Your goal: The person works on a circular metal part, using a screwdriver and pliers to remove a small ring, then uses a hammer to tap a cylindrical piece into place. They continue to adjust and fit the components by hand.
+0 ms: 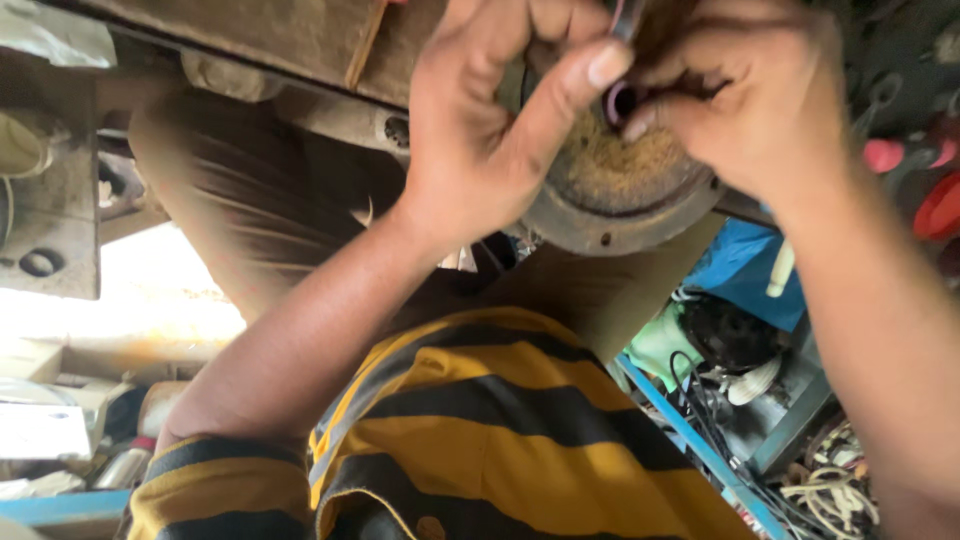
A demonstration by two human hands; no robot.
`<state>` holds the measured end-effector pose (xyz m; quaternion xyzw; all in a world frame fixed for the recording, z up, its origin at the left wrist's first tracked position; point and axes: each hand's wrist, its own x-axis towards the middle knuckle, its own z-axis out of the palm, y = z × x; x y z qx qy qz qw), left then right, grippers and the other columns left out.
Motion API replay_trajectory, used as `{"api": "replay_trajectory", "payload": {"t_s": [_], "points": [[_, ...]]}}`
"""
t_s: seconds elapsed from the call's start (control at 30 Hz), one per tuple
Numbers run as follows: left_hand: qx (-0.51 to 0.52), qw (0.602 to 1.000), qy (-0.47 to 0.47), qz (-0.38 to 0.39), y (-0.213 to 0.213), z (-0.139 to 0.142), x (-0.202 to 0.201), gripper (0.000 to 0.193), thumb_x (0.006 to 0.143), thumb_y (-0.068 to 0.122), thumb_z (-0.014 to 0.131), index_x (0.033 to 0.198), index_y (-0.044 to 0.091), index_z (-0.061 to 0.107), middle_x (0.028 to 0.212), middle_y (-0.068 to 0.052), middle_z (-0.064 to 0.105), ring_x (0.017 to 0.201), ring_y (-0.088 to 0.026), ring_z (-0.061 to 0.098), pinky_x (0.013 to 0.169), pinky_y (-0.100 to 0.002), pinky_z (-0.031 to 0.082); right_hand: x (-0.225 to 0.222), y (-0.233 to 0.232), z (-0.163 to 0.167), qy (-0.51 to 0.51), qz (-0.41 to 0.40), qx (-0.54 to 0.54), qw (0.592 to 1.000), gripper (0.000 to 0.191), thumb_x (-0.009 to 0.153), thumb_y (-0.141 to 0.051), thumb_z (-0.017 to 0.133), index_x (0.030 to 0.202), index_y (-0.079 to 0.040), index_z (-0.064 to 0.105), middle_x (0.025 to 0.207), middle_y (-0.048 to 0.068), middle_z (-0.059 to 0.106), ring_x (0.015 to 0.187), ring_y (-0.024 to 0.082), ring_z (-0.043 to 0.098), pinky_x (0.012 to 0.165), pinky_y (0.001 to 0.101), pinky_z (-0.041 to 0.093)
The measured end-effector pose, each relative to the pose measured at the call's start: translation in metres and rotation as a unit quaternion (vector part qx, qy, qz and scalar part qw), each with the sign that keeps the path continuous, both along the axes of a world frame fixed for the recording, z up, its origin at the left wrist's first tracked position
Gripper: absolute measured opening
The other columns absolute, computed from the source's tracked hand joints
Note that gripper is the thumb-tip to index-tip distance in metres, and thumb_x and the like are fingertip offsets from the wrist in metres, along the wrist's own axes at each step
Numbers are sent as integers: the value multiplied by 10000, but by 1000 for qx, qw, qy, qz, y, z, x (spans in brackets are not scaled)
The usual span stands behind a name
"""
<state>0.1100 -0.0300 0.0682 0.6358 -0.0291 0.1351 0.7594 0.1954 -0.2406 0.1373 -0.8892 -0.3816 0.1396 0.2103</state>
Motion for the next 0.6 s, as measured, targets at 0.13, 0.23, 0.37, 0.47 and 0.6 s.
{"api": "replay_trajectory", "payload": {"t_s": [0.13,0.23,0.37,0.47,0.6], "points": [[-75,996,-44,-26,-6,-7,2,131,1130,150,711,1128,26,668,995,-21,715,913,-66,673,866,-211,551,1,-15,-11,92,3,18,996,104,966,31,747,1058,-15,736,1016,54,753,937,152,753,811,266,587],[-81,994,-62,-43,-10,-9,2,117,1146,123,705,1151,14,662,1028,-21,722,960,-67,679,896,-225,565,-3,-19,-10,-7,44,-1,999,137,939,1,813,1060,-15,751,1017,67,759,920,189,736,782,294,562],[-2,998,-13,-59,-11,-5,4,131,1070,110,707,1127,3,657,990,1,719,916,-74,681,855,-241,578,-12,-18,-8,-145,105,23,984,141,855,-37,848,975,-53,775,961,77,748,870,248,714,769,355,542],[31,993,-25,-109,-10,0,7,120,1121,113,720,1140,11,660,1006,-35,725,934,-96,684,873,-239,572,-25,-34,-11,-188,70,50,979,111,906,-61,870,950,-51,768,943,85,743,891,269,693,807,397,512],[257,961,-10,-104,-13,1,12,146,988,133,799,1066,52,706,878,-63,708,774,-162,664,726,-285,536,-61,-99,-23,-169,-132,146,966,88,1022,-39,796,1047,-6,718,1085,94,641,985,223,622,849,352,487]]}}
